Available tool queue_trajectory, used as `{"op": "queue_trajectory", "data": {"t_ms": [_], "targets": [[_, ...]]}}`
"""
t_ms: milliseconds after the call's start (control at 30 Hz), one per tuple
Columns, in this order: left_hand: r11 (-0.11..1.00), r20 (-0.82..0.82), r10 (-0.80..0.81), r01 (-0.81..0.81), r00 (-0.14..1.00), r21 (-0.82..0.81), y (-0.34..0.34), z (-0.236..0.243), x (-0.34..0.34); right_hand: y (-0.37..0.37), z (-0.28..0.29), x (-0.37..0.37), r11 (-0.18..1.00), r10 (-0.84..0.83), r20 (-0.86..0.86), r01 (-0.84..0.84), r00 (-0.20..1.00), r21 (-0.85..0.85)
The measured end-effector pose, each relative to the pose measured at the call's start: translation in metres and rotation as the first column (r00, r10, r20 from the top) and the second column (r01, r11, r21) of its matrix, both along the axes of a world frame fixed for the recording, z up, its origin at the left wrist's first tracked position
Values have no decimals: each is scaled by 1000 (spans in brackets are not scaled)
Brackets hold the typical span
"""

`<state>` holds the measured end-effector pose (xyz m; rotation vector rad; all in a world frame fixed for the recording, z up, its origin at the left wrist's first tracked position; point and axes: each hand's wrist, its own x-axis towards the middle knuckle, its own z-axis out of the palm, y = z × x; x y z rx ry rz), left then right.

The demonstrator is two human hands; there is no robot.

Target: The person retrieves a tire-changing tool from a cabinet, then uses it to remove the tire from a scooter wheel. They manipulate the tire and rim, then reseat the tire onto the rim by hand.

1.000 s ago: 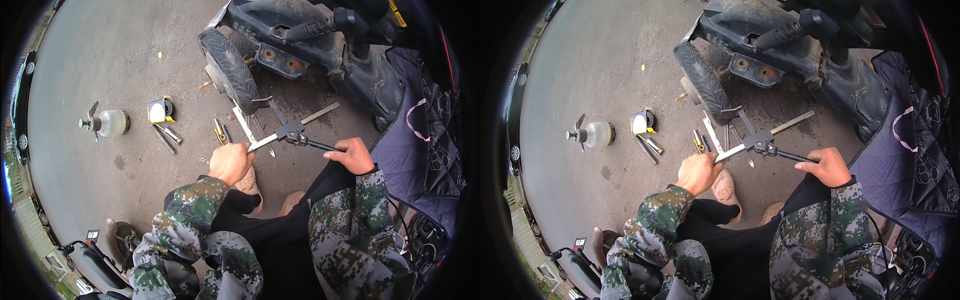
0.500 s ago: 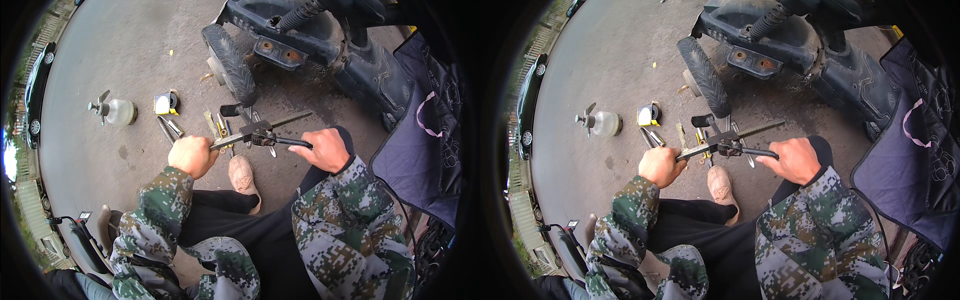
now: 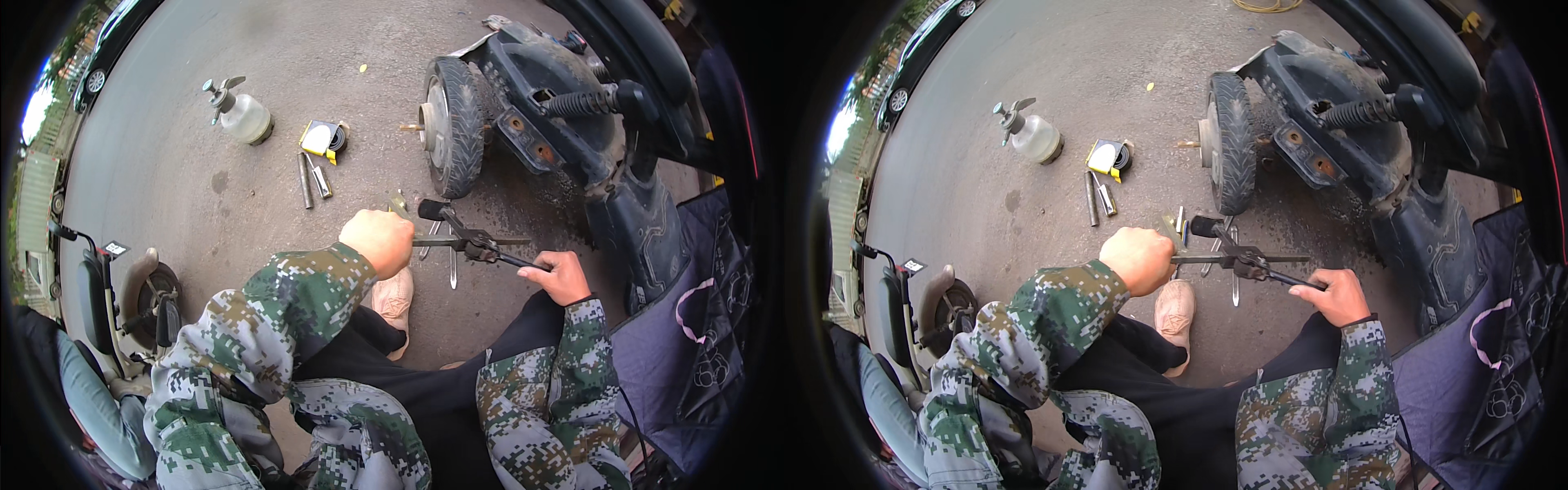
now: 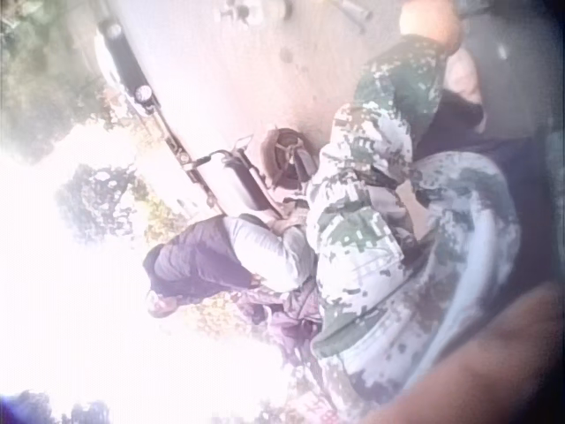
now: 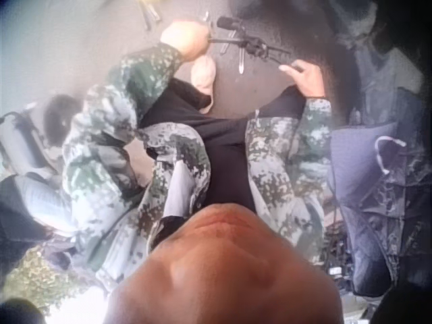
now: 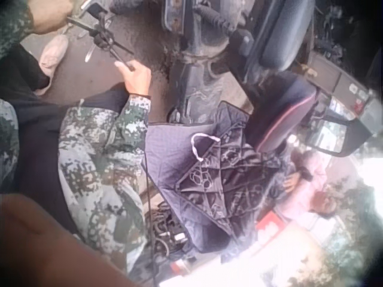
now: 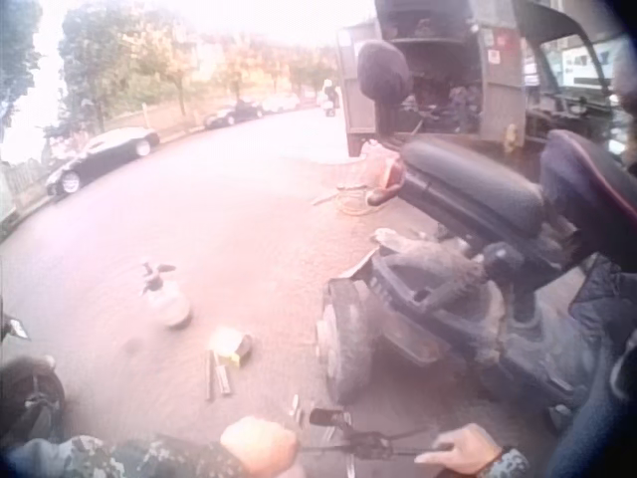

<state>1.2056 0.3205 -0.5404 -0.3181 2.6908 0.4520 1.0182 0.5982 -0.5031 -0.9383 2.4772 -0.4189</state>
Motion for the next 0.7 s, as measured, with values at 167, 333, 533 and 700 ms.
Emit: {"op": "queue_trajectory", "data": {"t_ms": [167,333,533,700], "targets": [[998,-31,33,-34,999,-44,5,-9,3,56,-30,-19,998,67,-181,-62,981,34],[998,-110,38,-44,993,-50,2,-8,-2,61,-32,-17,995,-97,114,99,989,-14],[998,-242,63,-67,968,-10,8,-3,-9,77,9,-4,935,-298,558,355,775,6],[994,-288,89,-68,953,80,7,-12,-16,79,22,14,887,-424,398,462,813,1]]}}
